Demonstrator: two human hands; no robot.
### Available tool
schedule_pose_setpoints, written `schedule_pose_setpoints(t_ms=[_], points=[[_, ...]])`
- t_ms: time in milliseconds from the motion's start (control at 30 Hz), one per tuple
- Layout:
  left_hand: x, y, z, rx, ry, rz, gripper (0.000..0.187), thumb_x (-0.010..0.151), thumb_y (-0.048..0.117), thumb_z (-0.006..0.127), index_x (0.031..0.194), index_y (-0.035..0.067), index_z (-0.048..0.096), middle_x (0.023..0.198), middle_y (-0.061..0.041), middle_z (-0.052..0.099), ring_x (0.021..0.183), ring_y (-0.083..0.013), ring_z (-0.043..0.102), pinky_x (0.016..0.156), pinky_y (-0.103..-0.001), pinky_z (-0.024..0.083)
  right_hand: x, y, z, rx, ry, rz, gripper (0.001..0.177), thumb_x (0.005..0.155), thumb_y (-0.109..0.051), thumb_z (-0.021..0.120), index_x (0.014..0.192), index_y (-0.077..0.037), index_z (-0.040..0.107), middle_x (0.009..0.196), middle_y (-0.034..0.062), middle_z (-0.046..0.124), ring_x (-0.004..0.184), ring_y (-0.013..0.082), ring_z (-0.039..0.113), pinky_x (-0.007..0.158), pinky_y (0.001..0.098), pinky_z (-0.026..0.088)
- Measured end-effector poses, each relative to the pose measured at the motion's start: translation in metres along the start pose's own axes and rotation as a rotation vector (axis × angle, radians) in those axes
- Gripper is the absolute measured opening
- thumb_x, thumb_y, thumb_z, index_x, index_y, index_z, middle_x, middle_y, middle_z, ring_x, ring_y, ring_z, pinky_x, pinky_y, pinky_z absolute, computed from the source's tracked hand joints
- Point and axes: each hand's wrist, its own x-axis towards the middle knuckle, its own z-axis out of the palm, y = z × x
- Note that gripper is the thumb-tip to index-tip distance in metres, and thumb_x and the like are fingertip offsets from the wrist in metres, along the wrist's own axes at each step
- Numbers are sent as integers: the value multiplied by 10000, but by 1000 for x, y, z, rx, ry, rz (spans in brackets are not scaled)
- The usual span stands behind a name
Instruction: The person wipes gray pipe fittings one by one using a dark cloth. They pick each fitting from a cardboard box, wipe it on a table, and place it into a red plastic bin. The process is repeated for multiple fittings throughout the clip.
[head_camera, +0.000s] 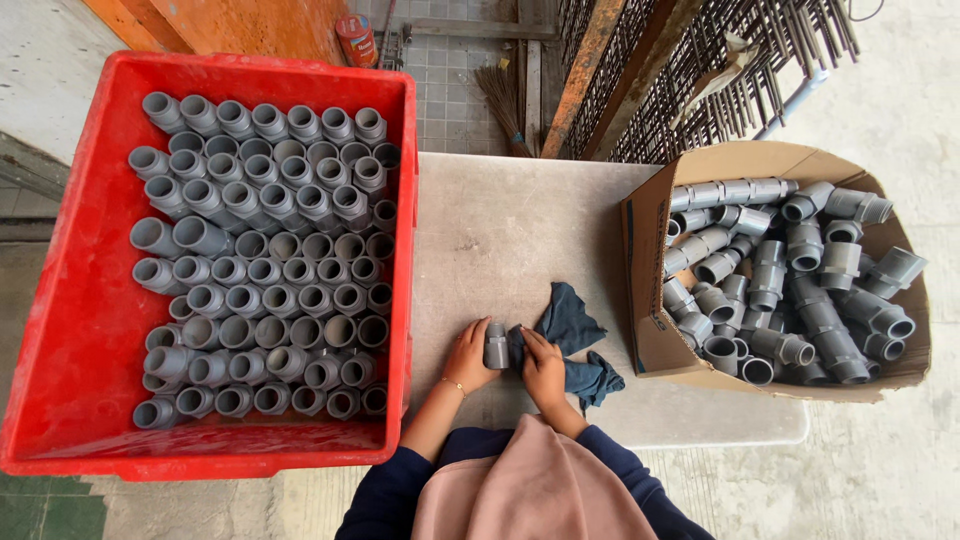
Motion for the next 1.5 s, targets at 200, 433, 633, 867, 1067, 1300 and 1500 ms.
schedule_pose_setpoints(t_ms=[200,433,633,867,1067,1300,1500], points=[[-4,-1,11,9,30,-26,993,477,185,788,1387,87,404,1330,-171,442,1211,-395,529,1009,-469,470,-9,0,6,-72,-64,-393,462,812,-86,610,1245,-238,664,1278,13,653,925,290,657,778,385,511],[-7,9,4,-27,31,-82,984,480,254,853,1345,80,417,1314,-185,442,1213,-412,534,1019,-470,484,-3,2,6,-4,-44,-134,382,853,-108,596,1218,-190,677,1207,17,695,945,326,666,788,401,501],[-9,14,1,-17,55,-86,964,488,205,813,1355,70,415,1316,-198,437,1210,-424,534,1023,-466,489,-6,6,8,-81,-20,-272,435,742,13,632,1156,-101,702,1145,90,712,979,303,678,786,409,495],[-21,15,-9,-69,-120,-102,1107,518,213,843,1471,48,303,1402,-230,367,1292,-441,452,1096,-473,427,-10,-22,0,-56,-12,-194,396,845,-81,606,1196,-240,695,1191,-20,701,889,259,669,767,335,486],[-23,9,-4,-80,-124,-67,1087,545,173,796,1497,56,285,1392,-224,377,1299,-430,448,1101,-460,415,-20,11,-1,-162,-15,-260,399,813,-107,650,1194,-220,693,1154,-1,711,795,282,664,714,350,517],[-16,14,23,14,25,-101,1034,531,183,794,1461,41,364,1321,-204,433,1222,-402,521,1032,-450,480,-29,-23,-3,-224,-27,-378,367,840,-166,638,1190,-262,689,1224,-51,676,809,224,627,708,319,494],[-17,14,32,43,-45,-31,1107,524,253,816,1500,91,318,1338,-199,431,1249,-403,500,1048,-458,453,-25,50,-10,-182,-108,-234,386,818,-123,630,1162,-281,706,1158,-82,710,811,250,662,746,341,490]])
